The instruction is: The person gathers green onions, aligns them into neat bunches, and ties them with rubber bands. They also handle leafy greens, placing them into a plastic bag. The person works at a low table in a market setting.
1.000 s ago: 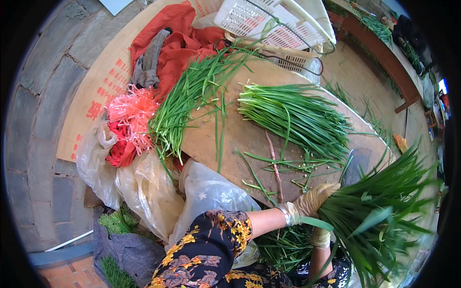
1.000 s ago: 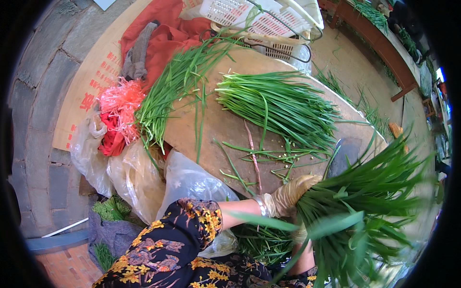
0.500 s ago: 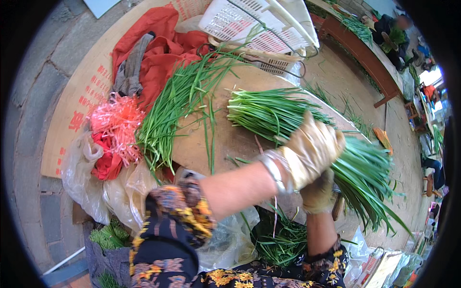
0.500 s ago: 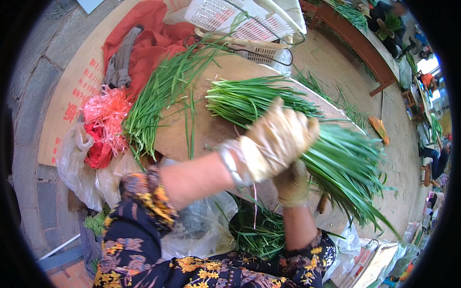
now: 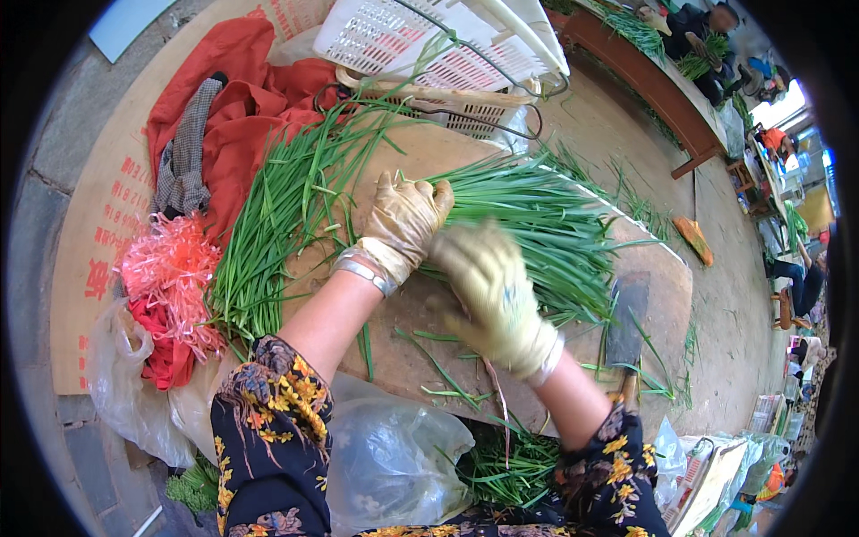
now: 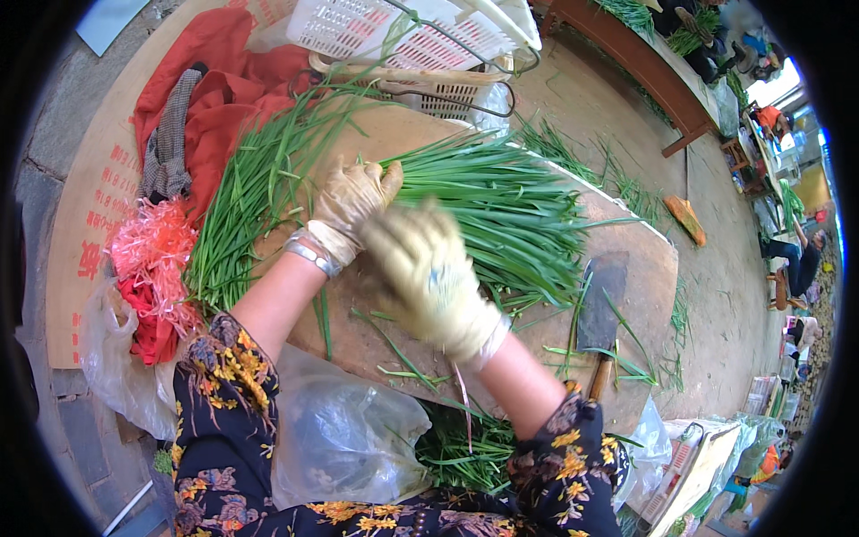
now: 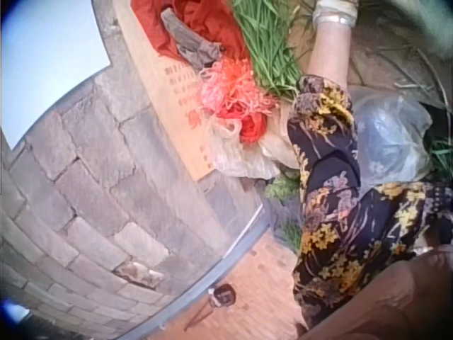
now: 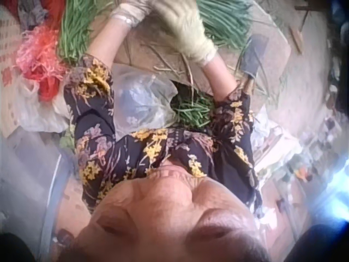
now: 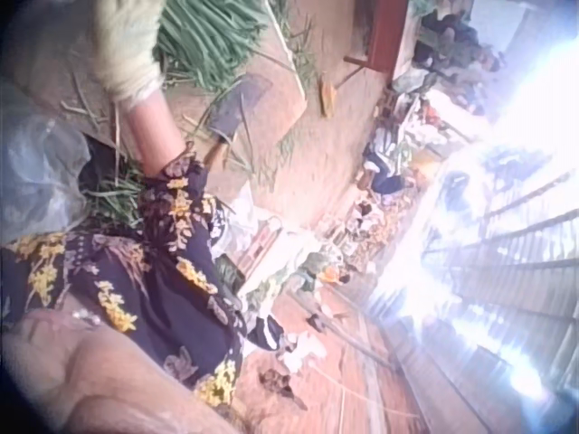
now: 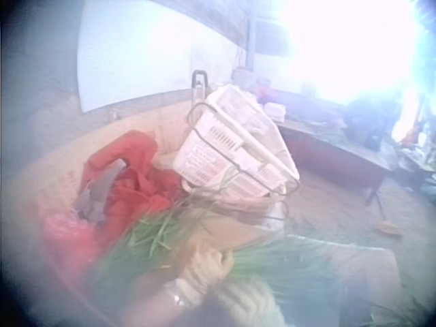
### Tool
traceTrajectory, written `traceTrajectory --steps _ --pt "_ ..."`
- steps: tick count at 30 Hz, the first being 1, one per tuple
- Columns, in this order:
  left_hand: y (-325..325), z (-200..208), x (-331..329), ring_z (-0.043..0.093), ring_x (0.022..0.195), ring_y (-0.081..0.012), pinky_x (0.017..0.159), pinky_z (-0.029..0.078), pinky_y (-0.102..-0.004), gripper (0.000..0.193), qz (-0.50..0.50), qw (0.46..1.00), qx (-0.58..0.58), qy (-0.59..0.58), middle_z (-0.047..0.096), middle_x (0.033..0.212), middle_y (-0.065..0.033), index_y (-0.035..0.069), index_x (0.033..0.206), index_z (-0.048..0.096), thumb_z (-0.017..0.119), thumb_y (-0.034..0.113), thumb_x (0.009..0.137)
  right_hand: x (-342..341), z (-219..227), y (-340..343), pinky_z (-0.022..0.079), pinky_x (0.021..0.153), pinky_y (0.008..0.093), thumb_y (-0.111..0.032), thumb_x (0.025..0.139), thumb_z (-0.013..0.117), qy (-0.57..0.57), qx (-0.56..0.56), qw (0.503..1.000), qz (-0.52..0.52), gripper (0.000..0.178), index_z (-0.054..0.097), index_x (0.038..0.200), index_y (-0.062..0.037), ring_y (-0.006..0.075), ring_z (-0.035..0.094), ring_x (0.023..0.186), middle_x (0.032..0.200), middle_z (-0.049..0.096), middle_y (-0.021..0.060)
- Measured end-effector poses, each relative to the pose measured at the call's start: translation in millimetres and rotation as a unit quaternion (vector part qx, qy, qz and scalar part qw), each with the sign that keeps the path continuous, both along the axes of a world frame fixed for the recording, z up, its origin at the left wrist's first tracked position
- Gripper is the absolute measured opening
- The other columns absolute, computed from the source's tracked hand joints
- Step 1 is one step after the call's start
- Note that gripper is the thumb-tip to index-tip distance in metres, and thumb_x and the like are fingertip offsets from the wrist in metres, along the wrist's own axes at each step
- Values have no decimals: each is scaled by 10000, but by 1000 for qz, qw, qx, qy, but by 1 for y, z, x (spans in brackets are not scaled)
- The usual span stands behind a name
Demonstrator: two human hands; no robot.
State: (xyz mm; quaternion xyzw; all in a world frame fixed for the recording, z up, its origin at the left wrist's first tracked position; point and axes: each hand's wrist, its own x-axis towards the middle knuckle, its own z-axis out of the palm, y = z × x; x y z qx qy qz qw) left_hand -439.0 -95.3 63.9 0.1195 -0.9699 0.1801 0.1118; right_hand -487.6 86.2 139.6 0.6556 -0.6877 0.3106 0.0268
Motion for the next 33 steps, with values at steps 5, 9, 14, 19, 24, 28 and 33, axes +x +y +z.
traceTrajectory --steps 5,9,14,19,24,28,33 --pt "2 29 6 592 1155 -305 1035 339 -615 522 -2 994 40 -98 626 1183 -110 118 1372 488 610 248 882 -60 -13 -53 226 1127 648 -468 592 859 133 229 961 -82 1126 302 1512 -133 362 380 1386 1442 466 157" --pt "-28 47 53 518 1267 -375 1109 324 -560 828 -22 966 246 74 531 1399 -163 67 1421 468 808 280 696 -74 -25 -59 250 1116 647 -515 579 850 118 265 955 -56 1089 362 1482 -152 328 445 1339 1378 522 146" --pt "-48 15 85 662 1035 -209 948 513 -347 358 79 434 788 429 685 1146 -85 66 1262 608 656 243 955 -75 -35 -49 266 1118 620 -495 574 850 126 197 972 -34 1063 388 1465 -145 337 463 1315 1359 528 165" --pt "-19 -34 78 647 1069 -206 948 497 -364 348 38 376 801 464 670 1181 -78 71 1263 615 598 286 990 -66 -44 -40 275 1106 623 -504 522 866 146 184 970 -55 1101 410 1452 -131 341 477 1296 1352 528 160" --pt "-14 -42 79 642 1013 -183 901 511 -325 320 79 434 759 478 664 1138 -70 45 1248 610 581 251 1005 -69 -44 -51 288 1128 540 -473 546 867 102 227 964 -91 1100 382 1468 -118 327 483 1292 1350 535 157" --pt "-10 -28 96 621 999 -135 896 512 -304 303 46 624 636 452 653 1122 -57 1 1237 604 605 163 981 -77 -42 -64 307 1119 504 -455 580 850 34 281 953 -110 1075 368 1481 -120 372 487 1264 1344 540 173" --pt "19 22 106 581 1141 -382 1019 433 -458 386 42 863 365 348 626 1209 -207 5 1248 599 629 140 887 -53 -49 -59 248 1143 578 -489 600 848 112 265 944 -161 1091 345 1494 -119 351 467 1298 1379 511 166"
